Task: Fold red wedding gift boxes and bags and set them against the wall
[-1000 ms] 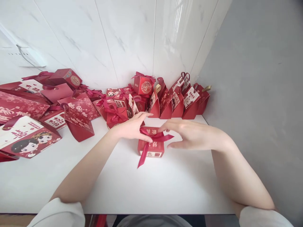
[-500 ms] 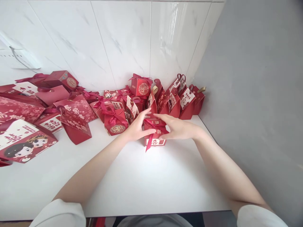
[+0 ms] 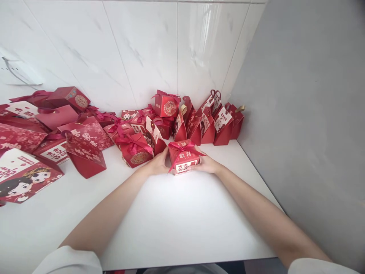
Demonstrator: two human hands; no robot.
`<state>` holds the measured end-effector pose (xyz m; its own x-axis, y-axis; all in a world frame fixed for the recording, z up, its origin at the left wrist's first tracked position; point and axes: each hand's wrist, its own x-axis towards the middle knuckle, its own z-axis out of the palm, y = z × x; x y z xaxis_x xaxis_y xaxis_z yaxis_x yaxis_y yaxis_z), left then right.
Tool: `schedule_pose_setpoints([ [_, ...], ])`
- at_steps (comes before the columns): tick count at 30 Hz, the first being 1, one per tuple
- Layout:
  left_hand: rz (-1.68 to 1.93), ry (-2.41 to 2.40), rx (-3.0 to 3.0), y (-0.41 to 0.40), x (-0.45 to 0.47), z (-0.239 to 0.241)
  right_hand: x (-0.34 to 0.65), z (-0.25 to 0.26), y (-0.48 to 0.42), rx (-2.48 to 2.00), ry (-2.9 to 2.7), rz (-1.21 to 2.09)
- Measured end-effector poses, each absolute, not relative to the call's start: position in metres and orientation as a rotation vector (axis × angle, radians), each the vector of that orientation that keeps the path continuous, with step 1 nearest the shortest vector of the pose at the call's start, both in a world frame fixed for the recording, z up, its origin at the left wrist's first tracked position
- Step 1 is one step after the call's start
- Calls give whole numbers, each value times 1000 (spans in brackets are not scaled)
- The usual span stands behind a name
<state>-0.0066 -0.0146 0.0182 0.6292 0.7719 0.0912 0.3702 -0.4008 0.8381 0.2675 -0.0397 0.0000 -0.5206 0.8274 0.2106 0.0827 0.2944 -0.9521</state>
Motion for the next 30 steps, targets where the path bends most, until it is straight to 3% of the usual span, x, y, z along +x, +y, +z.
schedule_pose_setpoints([
  [12,789,702,1624,2,-2,14,268,-5,-22,-678,-1821,1307],
  [30,861,722,1610,8,1,5,266,-2,-23,-730,-1796,1329],
])
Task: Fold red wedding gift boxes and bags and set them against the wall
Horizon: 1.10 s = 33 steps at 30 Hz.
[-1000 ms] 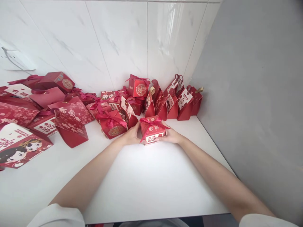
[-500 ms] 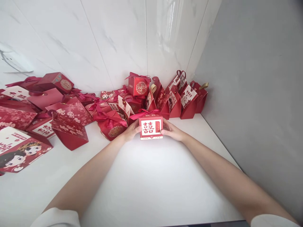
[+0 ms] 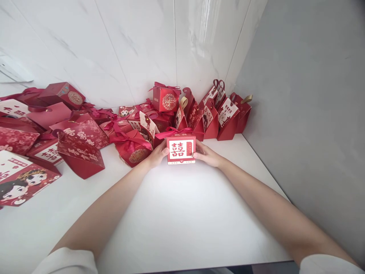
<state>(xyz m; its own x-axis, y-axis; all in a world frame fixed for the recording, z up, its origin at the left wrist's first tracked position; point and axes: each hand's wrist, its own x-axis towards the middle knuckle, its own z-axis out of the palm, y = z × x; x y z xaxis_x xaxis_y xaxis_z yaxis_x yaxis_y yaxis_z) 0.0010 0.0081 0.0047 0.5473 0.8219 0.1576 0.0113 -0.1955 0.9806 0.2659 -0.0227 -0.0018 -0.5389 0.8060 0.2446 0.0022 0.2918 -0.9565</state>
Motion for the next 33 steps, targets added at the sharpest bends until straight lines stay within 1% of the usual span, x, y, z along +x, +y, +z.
schedule_pose_setpoints([
  [29,887,784,1662,4,5,12,267,-4,-23,-724,-1776,1327],
  [33,884,718,1649,5,3,11,268,-5,-22,-721,-1783,1313],
])
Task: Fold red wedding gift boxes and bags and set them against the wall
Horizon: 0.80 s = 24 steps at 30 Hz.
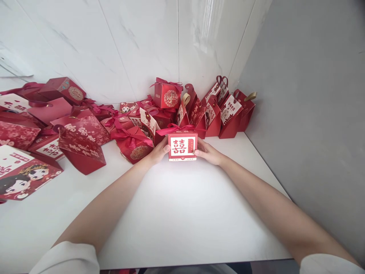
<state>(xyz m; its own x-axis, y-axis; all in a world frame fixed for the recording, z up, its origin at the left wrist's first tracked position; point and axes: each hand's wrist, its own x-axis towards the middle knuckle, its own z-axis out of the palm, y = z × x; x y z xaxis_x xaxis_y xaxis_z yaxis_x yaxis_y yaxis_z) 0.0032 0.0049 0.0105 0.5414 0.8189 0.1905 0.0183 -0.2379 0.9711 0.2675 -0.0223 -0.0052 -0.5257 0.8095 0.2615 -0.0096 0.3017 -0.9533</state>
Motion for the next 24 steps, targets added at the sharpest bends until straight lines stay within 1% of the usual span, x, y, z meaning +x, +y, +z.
schedule_pose_setpoints([
  [5,749,567,1653,6,-6,16,269,-6,-22,-723,-1841,1256],
  [9,705,580,1668,5,-8,18,270,-8,-21,-752,-1867,1177],
  [13,876,674,1682,5,-2,11,269,-12,-20,-823,-1801,989],
  [18,1077,818,1788,-5,11,3,265,-11,-23,-879,-1711,555],
  [24,1232,617,2044,-19,26,-4,251,4,-41,-884,-1695,248],
])
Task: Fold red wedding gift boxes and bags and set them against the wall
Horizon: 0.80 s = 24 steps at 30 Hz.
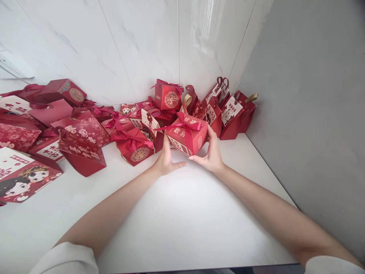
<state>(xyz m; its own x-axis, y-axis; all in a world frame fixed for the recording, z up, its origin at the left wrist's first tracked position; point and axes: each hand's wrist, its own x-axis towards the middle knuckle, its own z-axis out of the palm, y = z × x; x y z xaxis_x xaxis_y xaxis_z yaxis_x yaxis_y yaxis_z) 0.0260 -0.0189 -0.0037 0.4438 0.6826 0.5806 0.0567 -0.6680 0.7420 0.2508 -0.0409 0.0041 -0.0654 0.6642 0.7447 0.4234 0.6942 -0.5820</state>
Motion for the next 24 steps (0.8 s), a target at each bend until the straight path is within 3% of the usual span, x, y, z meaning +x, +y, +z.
schedule_pose_setpoints([
  [7,1124,647,1875,-23,28,9,245,10,-53,-875,-1812,112],
  [16,1100,636,1625,-2,15,-5,241,7,-42,-776,-1644,1060],
  [24,1025,660,1648,0,14,-2,252,5,-32,-748,-1632,1151],
])
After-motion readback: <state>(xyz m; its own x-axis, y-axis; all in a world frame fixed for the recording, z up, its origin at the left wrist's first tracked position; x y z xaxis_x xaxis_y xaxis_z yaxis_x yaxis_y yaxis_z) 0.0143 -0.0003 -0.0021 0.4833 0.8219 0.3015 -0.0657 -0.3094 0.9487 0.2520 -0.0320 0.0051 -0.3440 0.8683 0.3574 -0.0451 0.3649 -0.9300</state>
